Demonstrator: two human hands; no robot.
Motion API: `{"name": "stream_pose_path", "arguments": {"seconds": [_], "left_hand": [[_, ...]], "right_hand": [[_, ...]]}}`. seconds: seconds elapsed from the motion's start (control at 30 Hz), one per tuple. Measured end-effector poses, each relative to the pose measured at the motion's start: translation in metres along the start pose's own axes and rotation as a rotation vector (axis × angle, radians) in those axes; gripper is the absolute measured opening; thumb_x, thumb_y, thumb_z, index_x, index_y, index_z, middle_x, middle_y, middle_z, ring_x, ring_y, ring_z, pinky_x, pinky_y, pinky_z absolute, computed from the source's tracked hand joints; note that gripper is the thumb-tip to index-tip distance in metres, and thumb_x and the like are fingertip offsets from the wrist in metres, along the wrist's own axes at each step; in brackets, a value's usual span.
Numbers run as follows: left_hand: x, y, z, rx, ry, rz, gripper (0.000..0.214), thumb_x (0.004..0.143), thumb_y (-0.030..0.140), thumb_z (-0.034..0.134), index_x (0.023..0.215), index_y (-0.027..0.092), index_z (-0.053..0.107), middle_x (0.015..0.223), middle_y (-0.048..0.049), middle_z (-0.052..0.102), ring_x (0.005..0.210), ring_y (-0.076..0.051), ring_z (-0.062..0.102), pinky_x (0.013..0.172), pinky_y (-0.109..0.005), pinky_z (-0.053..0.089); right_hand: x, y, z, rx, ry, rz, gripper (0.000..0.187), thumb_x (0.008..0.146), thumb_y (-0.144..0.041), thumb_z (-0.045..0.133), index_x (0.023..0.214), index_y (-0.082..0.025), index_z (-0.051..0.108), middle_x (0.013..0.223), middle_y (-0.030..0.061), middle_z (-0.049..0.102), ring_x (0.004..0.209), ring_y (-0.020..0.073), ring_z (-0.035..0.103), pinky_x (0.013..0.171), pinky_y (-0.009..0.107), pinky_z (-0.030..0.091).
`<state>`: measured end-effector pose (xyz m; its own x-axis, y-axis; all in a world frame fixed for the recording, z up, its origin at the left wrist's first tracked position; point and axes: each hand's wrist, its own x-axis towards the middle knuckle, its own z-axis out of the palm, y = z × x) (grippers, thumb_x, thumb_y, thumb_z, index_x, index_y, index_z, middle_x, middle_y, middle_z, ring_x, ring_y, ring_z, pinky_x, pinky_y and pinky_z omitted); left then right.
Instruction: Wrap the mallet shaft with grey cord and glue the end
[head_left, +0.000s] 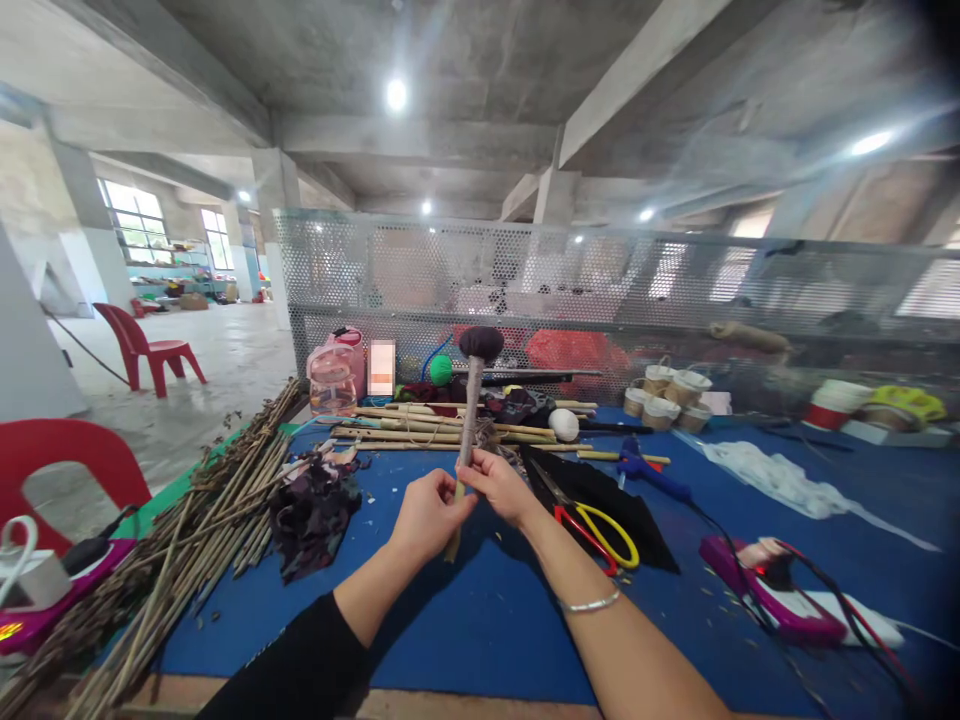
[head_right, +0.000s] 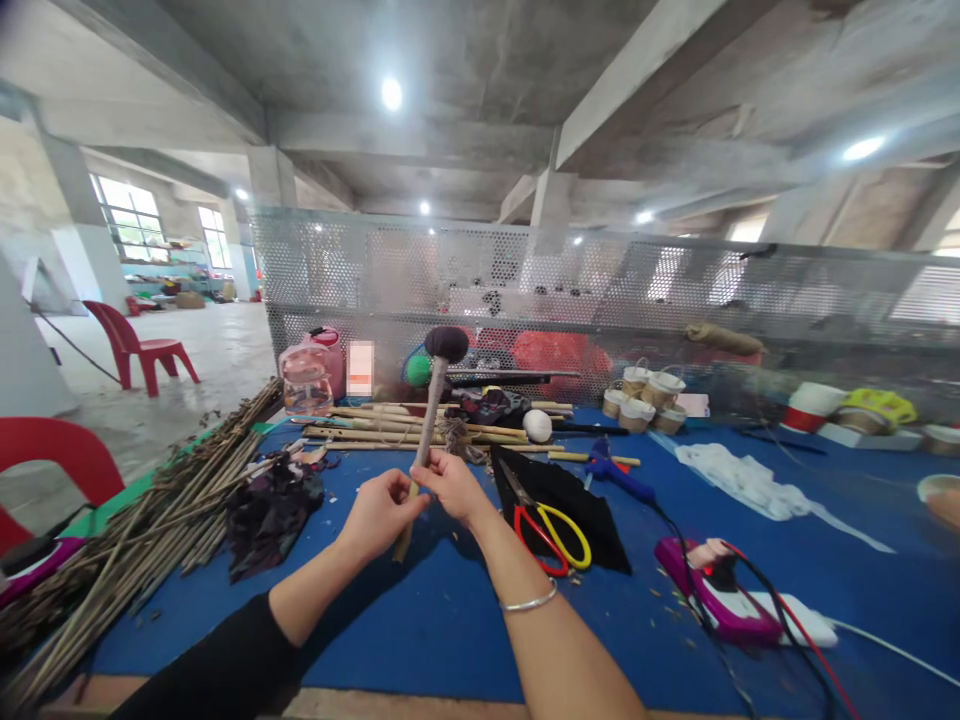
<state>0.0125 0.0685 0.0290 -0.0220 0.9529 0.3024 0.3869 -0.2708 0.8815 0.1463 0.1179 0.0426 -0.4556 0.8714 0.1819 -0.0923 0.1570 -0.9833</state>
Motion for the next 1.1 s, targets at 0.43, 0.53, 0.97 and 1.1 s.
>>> {"name": "stream_pose_path", "arguments": {"seconds": [0.43,0.53,0.97,1.1], "left_hand": [[0.0003,-0.0009,-0.0043,-0.033,0.033,0.097,0.020,0.071,0.035,0.062,0.074,0.016,0.058,0.062,0.0021,0.054,0.056,-0.010,0.043,0.053,-0.021,0.032],[0.0019,-0.0023,-0.0053,-0.055,0.012,0.099,0.022,0.075,0.037,0.058,0.073,0.015,0.059,0.058,0.0032,0.051,0.053,-0.009,0.041,0.050,-0.021,0.030],[-0.0033,0.0013,0.0038,-0.423,-0.272,-0.090,0.039,0.079,0.054,0.047,0.074,0.015,0.053,0.051,0.0038,0.047,0.039,-0.007,0.039,0.039,-0.020,0.029],[-0.0010,0.0008,0.0033,-0.235,0.000,-0.002,0.027,0.064,0.035,0.070,0.070,0.014,0.055,0.057,0.0034,0.050,0.051,-0.007,0.042,0.048,-0.019,0.031]], "right_hand": [[-0.0047,-0.0027,-0.0047,-0.075,0.048,-0.060,0.031,0.068,-0.041,0.069,0.081,-0.017,0.054,0.059,-0.0067,0.045,0.049,0.0070,0.035,0.047,0.023,0.023],[-0.0060,-0.0058,-0.0008,-0.063,0.039,-0.032,0.030,0.071,-0.043,0.066,0.082,-0.019,0.051,0.052,-0.0094,0.037,0.043,0.0064,0.028,0.043,0.023,0.019],[-0.0095,-0.0058,-0.0067,0.019,-0.078,-0.022,0.035,0.070,-0.046,0.067,0.082,-0.018,0.051,0.052,-0.0081,0.042,0.042,0.0056,0.029,0.042,0.022,0.017],[-0.0076,-0.0026,-0.0043,-0.009,-0.004,0.003,0.037,0.067,-0.047,0.070,0.079,-0.018,0.050,0.057,-0.0078,0.041,0.043,0.0047,0.029,0.041,0.022,0.018]]}}
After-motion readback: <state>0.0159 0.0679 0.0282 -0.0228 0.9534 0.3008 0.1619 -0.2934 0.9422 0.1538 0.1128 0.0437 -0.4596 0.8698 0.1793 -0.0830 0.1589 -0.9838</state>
